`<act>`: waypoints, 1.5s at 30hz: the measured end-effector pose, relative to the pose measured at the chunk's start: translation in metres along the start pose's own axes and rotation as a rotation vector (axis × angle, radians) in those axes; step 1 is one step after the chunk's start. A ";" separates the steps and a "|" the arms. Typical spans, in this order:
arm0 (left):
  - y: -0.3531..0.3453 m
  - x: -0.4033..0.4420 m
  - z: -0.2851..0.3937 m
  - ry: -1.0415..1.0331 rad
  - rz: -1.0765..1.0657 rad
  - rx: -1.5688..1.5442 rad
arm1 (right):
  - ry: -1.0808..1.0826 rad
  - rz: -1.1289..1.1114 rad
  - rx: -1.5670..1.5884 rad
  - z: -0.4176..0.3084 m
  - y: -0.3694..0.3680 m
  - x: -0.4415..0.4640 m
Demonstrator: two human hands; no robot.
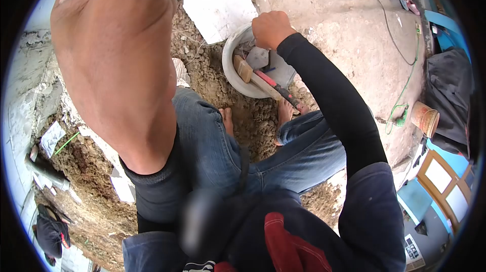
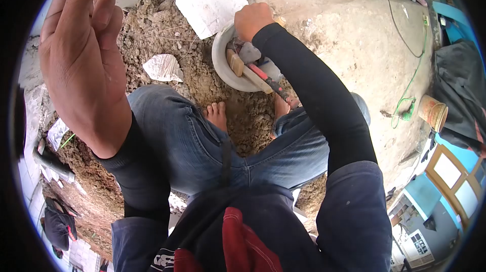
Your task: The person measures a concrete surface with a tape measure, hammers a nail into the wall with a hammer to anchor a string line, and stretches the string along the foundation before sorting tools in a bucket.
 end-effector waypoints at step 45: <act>0.000 0.001 -0.005 0.031 -0.017 0.028 | -0.462 0.447 1.020 0.066 -0.066 -0.105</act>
Point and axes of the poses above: each hand's wrist, its own x-axis towards the middle knuckle, its own y-axis out of the back of the hand, z = x × y, the point moved 10 cm from there along x, towards the middle knuckle, and after that the axes turned 5 degrees about -z, right-handed, at the moved point
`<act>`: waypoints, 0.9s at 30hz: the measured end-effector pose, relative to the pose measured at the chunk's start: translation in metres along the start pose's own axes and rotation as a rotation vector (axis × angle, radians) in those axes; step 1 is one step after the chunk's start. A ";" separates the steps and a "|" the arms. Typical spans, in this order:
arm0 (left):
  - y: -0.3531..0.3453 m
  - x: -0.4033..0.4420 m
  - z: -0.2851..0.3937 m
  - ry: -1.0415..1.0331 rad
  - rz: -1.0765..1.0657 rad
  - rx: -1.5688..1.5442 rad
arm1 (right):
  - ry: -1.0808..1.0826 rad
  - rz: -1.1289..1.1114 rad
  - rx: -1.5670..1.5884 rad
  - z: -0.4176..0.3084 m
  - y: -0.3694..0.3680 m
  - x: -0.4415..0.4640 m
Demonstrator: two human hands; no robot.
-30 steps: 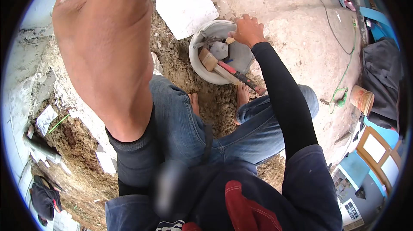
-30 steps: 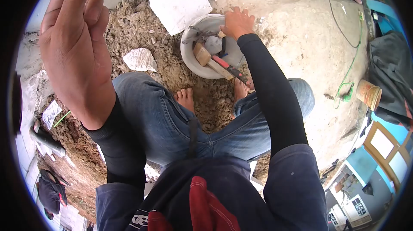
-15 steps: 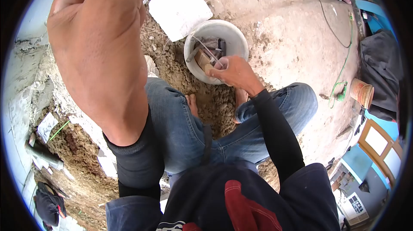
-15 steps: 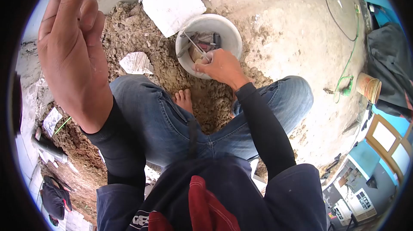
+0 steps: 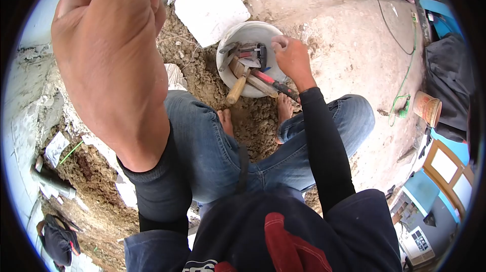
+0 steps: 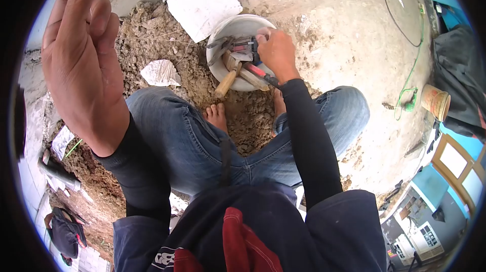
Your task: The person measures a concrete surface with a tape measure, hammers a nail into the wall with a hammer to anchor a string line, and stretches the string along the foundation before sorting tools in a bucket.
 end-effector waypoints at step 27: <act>-0.010 0.029 -0.004 0.041 -0.039 0.025 | 0.875 -0.480 -1.020 0.060 -0.223 0.064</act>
Point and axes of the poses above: each hand's wrist, its own x-axis towards the middle knuckle, its own y-axis out of the back of the hand, z = x × y, the point moved 10 cm from there along x, towards the middle knuckle, and after that the axes turned 5 degrees about -z, right-handed, at the moved point
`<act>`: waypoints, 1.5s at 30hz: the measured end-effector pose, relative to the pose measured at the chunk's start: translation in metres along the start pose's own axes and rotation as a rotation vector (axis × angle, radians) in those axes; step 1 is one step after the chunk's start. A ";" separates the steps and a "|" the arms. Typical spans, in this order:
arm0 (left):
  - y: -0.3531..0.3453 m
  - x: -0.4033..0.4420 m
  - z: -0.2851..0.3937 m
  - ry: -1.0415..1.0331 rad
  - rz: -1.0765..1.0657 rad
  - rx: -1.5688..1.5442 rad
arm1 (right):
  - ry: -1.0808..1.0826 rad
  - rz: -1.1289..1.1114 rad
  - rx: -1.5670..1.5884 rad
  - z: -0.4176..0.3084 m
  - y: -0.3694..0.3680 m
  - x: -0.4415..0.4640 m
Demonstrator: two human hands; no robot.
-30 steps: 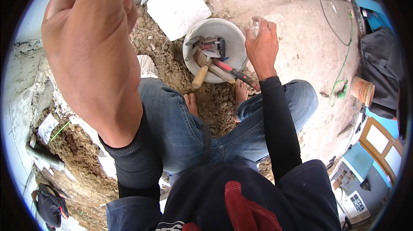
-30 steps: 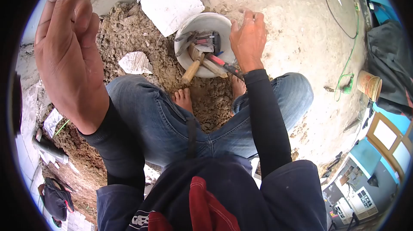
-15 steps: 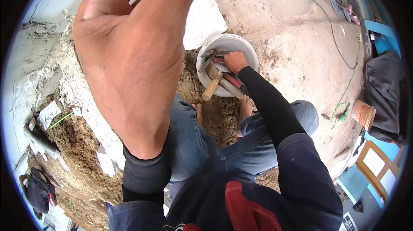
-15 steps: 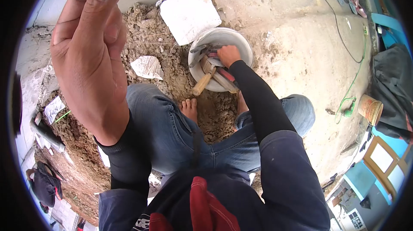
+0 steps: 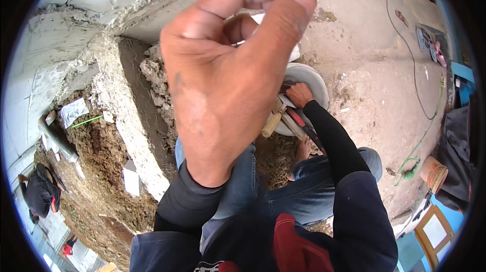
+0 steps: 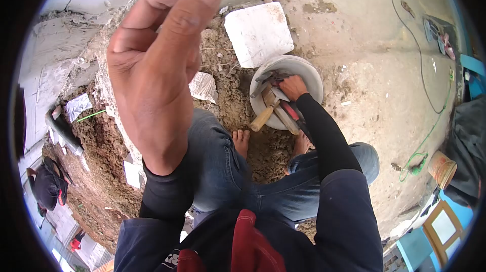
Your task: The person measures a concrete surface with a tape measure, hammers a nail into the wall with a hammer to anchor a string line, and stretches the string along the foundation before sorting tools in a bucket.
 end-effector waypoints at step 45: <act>-0.002 -0.009 -0.007 0.150 -0.054 -0.130 | -0.164 1.224 1.343 -0.005 0.491 -0.210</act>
Point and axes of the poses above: each hand's wrist, its own x-axis towards the middle knuckle, its own y-axis out of the back of the hand, z = x × y, the point moved 10 cm from there along x, towards the middle knuckle, and after that the axes turned 5 degrees about -z, right-handed, at the moved point
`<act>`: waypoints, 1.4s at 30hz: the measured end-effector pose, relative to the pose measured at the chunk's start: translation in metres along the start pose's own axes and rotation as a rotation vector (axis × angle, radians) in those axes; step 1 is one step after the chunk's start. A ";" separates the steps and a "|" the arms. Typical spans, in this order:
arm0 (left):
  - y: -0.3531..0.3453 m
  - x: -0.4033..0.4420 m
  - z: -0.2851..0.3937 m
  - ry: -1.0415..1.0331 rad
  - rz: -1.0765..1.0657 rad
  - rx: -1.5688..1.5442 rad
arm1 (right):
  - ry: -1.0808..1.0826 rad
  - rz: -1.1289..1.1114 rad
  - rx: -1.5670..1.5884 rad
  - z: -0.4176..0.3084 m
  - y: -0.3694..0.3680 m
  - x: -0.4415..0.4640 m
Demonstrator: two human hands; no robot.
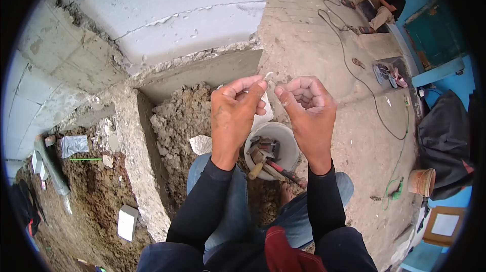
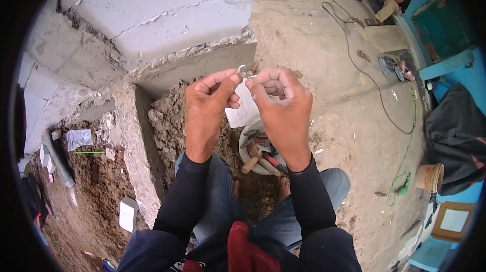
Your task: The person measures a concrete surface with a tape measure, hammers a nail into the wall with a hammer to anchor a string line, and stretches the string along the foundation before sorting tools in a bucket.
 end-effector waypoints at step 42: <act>-0.016 -0.010 0.016 -0.153 -0.022 0.273 | 0.048 0.003 0.008 0.012 0.004 -0.010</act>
Point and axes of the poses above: each hand's wrist, its own x-axis towards the middle knuckle, its own y-axis out of the back of the hand, z = x × y, the point moved 10 cm from there along x, towards the middle knuckle, and after that the axes turned 5 degrees about -z, right-handed, at the moved point
